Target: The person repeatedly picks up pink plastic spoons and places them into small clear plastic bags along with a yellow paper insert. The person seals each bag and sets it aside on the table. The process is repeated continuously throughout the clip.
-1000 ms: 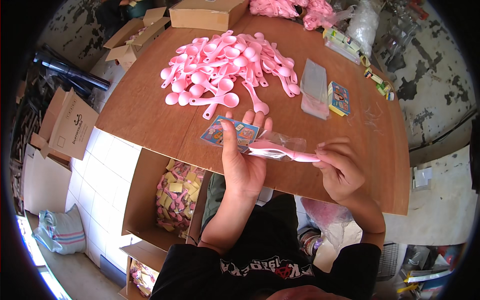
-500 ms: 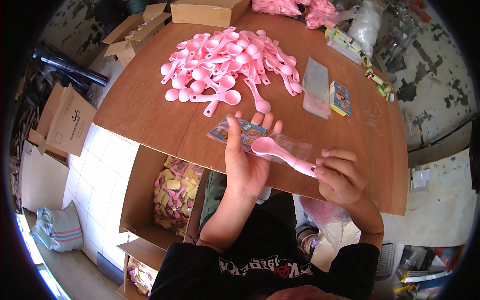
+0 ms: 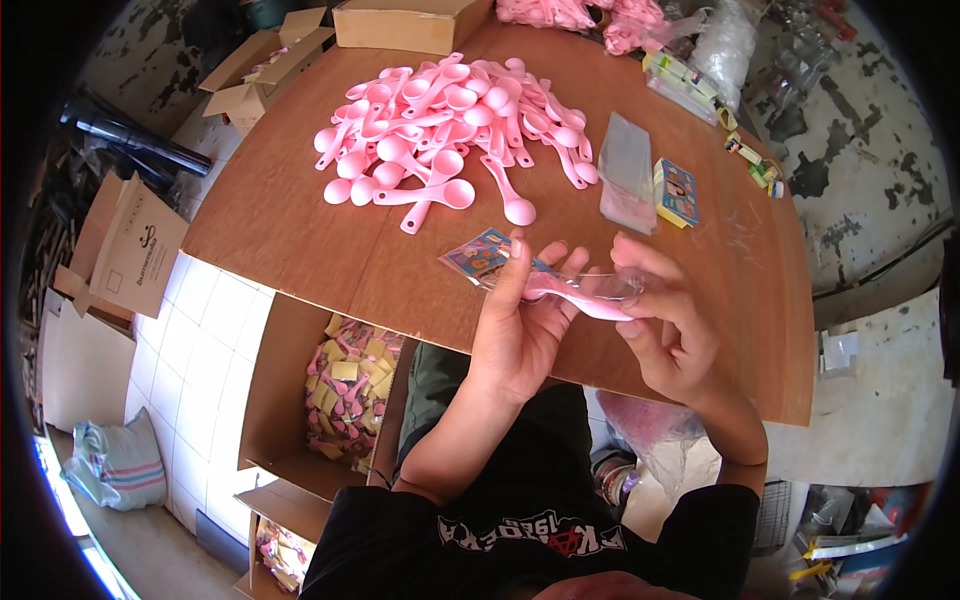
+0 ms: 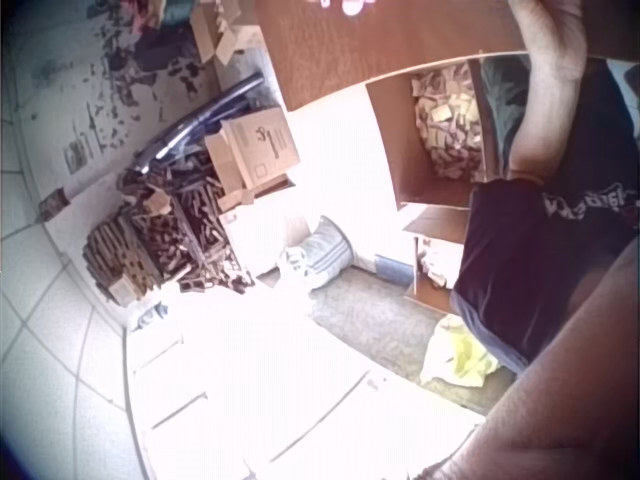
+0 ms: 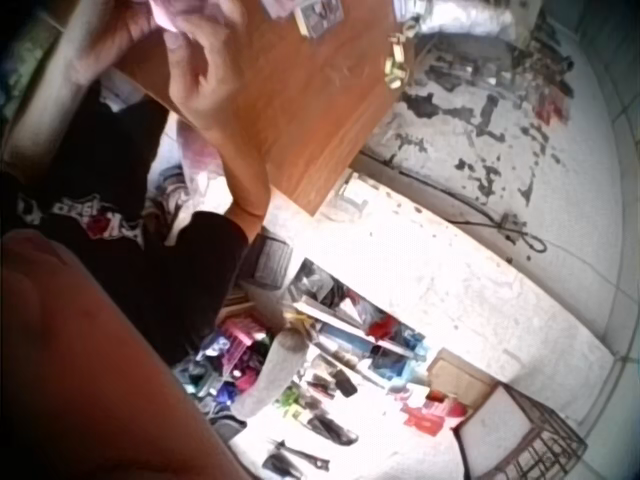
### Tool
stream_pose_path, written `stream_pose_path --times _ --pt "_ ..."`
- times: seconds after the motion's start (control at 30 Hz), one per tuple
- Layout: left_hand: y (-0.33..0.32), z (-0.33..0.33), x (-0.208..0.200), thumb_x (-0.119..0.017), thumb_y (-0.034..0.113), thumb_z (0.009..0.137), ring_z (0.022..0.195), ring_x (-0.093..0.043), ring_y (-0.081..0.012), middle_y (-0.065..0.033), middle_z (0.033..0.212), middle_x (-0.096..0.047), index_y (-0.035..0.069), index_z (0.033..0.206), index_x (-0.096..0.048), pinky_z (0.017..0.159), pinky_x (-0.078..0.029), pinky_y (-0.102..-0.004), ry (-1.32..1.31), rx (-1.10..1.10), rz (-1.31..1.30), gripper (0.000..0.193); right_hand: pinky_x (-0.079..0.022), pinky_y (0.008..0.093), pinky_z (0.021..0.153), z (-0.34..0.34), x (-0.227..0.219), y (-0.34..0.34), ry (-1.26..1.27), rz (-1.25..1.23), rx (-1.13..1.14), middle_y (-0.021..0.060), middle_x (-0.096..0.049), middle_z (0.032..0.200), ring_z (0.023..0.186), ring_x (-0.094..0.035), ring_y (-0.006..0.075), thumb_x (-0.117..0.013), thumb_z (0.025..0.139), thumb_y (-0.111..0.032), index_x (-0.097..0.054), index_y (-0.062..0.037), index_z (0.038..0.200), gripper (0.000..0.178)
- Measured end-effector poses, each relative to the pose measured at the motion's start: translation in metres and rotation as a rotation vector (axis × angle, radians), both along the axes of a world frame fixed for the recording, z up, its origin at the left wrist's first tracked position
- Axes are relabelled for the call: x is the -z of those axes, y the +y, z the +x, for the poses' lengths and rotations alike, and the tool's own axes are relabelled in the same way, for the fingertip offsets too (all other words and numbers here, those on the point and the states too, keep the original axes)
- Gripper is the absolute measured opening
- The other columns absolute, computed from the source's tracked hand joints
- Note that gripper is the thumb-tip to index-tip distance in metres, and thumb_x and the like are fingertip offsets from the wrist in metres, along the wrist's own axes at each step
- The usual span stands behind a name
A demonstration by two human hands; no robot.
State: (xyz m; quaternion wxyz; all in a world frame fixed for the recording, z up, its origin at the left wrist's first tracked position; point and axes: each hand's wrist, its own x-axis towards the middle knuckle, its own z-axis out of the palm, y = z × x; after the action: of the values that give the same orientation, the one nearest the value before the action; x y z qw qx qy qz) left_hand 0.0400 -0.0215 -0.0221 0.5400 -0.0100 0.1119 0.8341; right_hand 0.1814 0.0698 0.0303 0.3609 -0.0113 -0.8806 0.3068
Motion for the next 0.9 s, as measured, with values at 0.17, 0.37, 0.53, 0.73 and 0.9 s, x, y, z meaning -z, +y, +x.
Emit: stream_pose_path --times 0.17,0.37,0.53,0.73,0.9 --pt "0.002 0.001 0.004 -0.061 0.037 0.097 0.119 -0.058 -0.031 -0.0158 0.119 -0.06 0.008 0.131 -0.044 0.102 -0.049 -0.0494 0.022 0.054 0.024 0.048 -0.051 0.0397 0.095 0.005 0.0 0.001 -0.071 -0.15 -0.009 0.0295 -0.055 0.131 0.116 -0.062 0.0317 -0.06 0.096 -0.002 -0.055 -0.0007 0.11 0.015" --pt "0.001 -0.001 0.002 -0.054 0.05 0.098 0.13 -0.046 -0.0387 -0.02 0.13 -0.051 0.008 0.135 -0.041 0.114 -0.034 -0.051 -0.003 0.076 0.062 0.058 -0.055 0.0297 0.077 0.007 -0.017 0.003 0.11 -0.089 0.242 0.0164 -0.072 0.097 0.091 -0.07 0.0222 -0.072 0.085 0.005 -0.066 0.0042 0.098 0.014" --pt "0.001 0.0 0.005 -0.056 0.041 0.096 0.137 -0.034 -0.0333 -0.0164 0.142 -0.038 0.009 0.143 -0.034 0.117 -0.023 -0.0483 -0.027 -0.078 -0.018 0.061 -0.053 0.0266 0.075 0.017 -0.047 0.016 0.148 -0.029 0.464 0.013 -0.072 0.094 0.086 -0.068 0.0169 -0.074 0.084 0.003 -0.069 0.0038 0.098 0.015" --pt "-0.005 0.004 0.003 -0.054 0.025 0.095 0.135 -0.039 -0.027 -0.0121 0.143 -0.04 0.011 0.145 -0.034 0.115 -0.027 -0.0467 0.418 -0.444 -0.075 0.055 -0.053 0.021 0.072 -0.014 -0.086 0.072 -0.326 -0.213 0.556 0.0072 -0.07 0.1 0.083 -0.065 0.0086 -0.066 0.091 0.001 -0.067 0.002 0.114 0.023" --pt "-0.005 0.003 0.005 -0.054 0.023 0.095 0.13 -0.045 -0.0266 -0.0127 0.139 -0.046 0.008 0.139 -0.041 0.111 -0.033 -0.0468 0.597 -0.433 0.022 0.048 -0.052 0.0216 0.078 -0.011 -0.09 0.091 -0.198 -0.016 0.503 0.0048 -0.07 0.099 0.088 -0.065 0.0076 -0.063 0.092 0.001 -0.066 0.0037 0.116 0.024"
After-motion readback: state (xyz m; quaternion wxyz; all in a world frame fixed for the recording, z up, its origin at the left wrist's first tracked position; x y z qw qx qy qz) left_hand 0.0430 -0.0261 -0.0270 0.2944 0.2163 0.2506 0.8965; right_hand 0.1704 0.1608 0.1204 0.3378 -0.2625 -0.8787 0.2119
